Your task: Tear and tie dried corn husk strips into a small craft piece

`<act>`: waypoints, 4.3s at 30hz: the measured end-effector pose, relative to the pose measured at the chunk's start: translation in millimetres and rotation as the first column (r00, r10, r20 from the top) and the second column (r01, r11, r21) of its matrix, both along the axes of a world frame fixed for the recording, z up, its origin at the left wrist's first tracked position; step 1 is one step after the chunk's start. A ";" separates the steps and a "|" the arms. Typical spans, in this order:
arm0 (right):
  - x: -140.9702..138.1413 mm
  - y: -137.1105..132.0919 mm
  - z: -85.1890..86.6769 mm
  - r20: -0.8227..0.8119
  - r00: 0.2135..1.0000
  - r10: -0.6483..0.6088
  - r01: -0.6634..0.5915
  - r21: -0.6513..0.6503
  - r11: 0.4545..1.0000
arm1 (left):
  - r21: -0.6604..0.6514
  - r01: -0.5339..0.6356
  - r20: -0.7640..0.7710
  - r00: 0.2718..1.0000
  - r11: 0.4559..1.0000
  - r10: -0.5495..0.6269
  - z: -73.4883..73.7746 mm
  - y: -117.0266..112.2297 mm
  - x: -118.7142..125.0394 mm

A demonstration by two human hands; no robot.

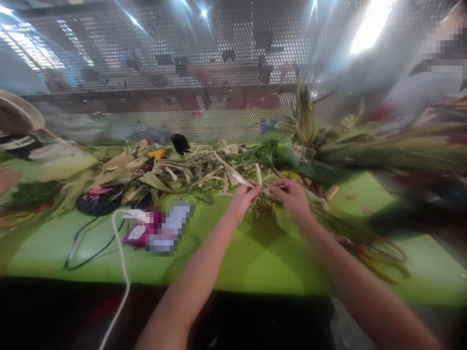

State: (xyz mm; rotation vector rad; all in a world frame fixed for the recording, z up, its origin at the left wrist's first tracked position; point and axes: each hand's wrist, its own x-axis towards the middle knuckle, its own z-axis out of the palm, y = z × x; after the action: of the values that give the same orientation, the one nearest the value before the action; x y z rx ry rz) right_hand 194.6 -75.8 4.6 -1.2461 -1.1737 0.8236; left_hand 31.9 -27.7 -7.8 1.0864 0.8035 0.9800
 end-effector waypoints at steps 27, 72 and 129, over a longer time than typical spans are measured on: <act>-16.5 -16.9 5.3 0.827 0.492 -0.272 -0.236 0.427 0.873 | -0.083 -0.028 0.136 0.990 0.996 0.039 -2.0 -1.4 9.4; -7.4 -17.4 15.6 0.680 0.677 -0.282 -0.104 0.468 0.877 | -0.070 0.000 0.103 0.995 0.998 0.007 10.2 -6.2 3.1; 2.8 -12.0 21.8 0.028 0.964 0.264 -0.265 0.017 0.964 | 0.009 -0.103 0.038 0.994 0.995 0.103 1.9 -3.6 3.8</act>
State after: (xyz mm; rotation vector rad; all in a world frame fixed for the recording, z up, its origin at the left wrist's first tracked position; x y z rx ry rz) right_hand 197.4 -87.8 26.4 -1.0994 -1.3855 0.9919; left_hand 35.7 -31.3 -5.8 1.0409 0.8306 1.0897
